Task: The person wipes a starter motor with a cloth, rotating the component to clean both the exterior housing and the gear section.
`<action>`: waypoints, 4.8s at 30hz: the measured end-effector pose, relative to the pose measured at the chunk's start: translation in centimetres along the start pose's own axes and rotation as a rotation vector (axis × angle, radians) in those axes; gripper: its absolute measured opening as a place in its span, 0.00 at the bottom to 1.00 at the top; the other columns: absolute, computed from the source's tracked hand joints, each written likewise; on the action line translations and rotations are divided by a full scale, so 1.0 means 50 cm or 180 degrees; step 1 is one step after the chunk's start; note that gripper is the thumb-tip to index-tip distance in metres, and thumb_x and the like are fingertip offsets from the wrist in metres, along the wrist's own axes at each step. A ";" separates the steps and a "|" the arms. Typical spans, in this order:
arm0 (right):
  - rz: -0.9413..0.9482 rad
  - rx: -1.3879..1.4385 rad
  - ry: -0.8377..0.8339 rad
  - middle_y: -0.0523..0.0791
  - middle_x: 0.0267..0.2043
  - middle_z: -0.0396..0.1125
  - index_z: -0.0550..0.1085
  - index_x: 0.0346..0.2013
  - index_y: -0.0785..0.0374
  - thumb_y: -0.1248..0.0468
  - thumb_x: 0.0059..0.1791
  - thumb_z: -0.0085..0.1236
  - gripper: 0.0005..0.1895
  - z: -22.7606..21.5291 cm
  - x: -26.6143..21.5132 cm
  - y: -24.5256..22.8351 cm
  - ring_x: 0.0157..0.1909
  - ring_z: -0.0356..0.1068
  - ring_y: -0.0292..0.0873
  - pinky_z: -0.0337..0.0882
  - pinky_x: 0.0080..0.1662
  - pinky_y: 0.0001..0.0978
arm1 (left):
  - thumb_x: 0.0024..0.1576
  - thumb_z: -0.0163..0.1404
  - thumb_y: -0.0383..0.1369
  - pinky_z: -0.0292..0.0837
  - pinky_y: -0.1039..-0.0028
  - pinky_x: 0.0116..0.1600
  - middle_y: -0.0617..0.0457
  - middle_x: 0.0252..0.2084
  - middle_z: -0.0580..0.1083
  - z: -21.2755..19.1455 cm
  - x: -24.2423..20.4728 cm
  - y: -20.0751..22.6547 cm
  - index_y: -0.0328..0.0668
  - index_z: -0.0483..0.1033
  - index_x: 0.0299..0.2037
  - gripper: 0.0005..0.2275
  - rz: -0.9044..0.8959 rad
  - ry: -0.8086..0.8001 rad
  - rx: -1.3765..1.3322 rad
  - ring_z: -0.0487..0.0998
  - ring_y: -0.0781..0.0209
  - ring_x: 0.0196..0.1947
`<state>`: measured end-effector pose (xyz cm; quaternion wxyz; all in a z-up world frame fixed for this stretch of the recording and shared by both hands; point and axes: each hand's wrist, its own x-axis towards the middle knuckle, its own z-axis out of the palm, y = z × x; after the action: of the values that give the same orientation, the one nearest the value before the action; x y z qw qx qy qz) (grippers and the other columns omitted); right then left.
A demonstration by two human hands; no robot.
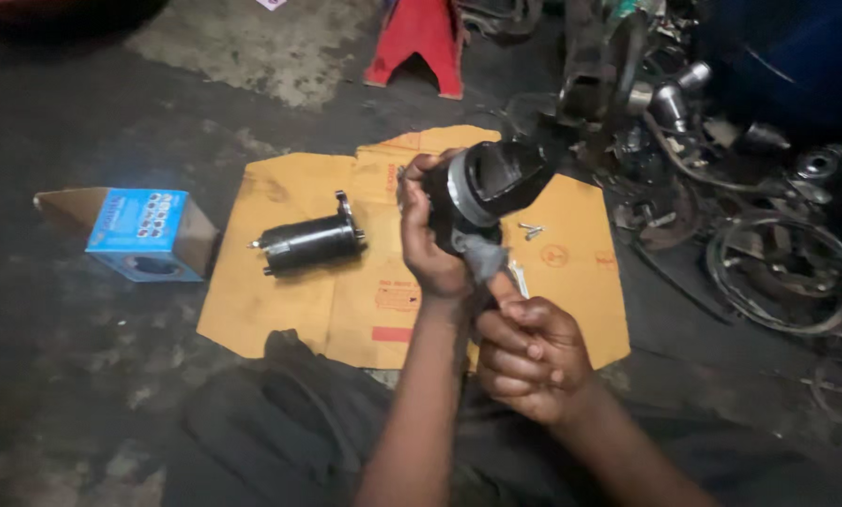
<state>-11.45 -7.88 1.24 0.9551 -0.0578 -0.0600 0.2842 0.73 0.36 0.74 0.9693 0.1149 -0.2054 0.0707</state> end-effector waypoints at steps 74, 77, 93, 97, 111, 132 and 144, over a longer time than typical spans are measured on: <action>0.0506 -0.7509 0.3656 0.44 0.23 0.74 0.63 0.70 0.46 0.52 0.43 0.66 0.41 0.281 -0.061 -0.101 0.24 0.73 0.41 0.72 0.32 0.38 | 0.48 0.70 0.49 0.76 0.67 0.65 0.44 0.57 0.75 0.082 -0.034 0.044 0.36 0.65 0.60 0.36 0.0375 -0.2292 0.3635 0.80 0.50 0.59; 0.0823 -0.7397 0.4333 0.44 0.25 0.73 0.64 0.71 0.40 0.48 0.43 0.66 0.41 0.274 -0.056 -0.112 0.27 0.73 0.41 0.71 0.36 0.38 | 0.48 0.70 0.49 0.76 0.67 0.65 0.43 0.57 0.75 0.077 -0.033 0.030 0.37 0.64 0.55 0.34 0.0250 -0.2147 0.3489 0.80 0.51 0.59; -0.2635 -0.2310 0.0764 0.53 0.59 0.69 0.69 0.59 0.69 0.62 0.63 0.37 0.17 0.099 -0.135 -0.259 0.61 0.71 0.51 0.70 0.66 0.47 | 0.70 0.38 0.50 0.69 0.59 0.64 0.41 0.55 0.70 0.000 -0.004 -0.010 0.37 0.61 0.59 0.22 0.0004 0.0767 0.0449 0.73 0.49 0.57; -0.2688 -0.1853 0.0667 0.54 0.59 0.69 0.70 0.58 0.70 0.61 0.64 0.36 0.17 0.091 -0.102 -0.240 0.61 0.71 0.53 0.69 0.66 0.49 | 0.68 0.43 0.51 0.67 0.60 0.68 0.36 0.58 0.71 0.019 -0.012 0.000 0.39 0.59 0.59 0.23 0.0308 0.0237 0.1330 0.73 0.49 0.59; -0.2812 -0.2033 0.0384 0.56 0.56 0.65 0.69 0.55 0.69 0.61 0.66 0.35 0.15 0.156 -0.097 -0.191 0.58 0.68 0.53 0.70 0.63 0.48 | 0.60 0.62 0.47 0.66 0.70 0.66 0.37 0.62 0.68 0.082 -0.019 0.064 0.40 0.58 0.56 0.28 0.0827 -0.1342 0.2563 0.71 0.55 0.59; -0.2923 -0.6581 0.1591 0.49 0.63 0.64 0.71 0.34 0.64 0.66 0.45 0.62 0.08 0.195 -0.021 -0.133 0.61 0.68 0.43 0.69 0.58 0.40 | 0.58 0.63 0.36 0.72 0.67 0.62 0.35 0.61 0.68 0.154 -0.046 0.043 0.44 0.52 0.50 0.26 0.1330 -0.1278 0.2841 0.74 0.52 0.56; -0.2870 -0.4487 0.1554 0.59 0.72 0.54 0.57 0.62 0.72 0.57 0.52 0.54 0.30 -0.017 -0.027 -0.188 0.74 0.53 0.56 0.52 0.72 0.49 | 0.64 0.46 0.37 0.68 0.56 0.64 0.37 0.56 0.70 0.101 0.004 0.040 0.37 0.58 0.63 0.20 -0.0942 0.1071 -0.0006 0.74 0.48 0.55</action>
<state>-7.40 -16.49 1.66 0.7043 -0.6655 -0.0327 -0.2447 -1.38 1.01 5.72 0.9898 0.1295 -0.0218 -0.0543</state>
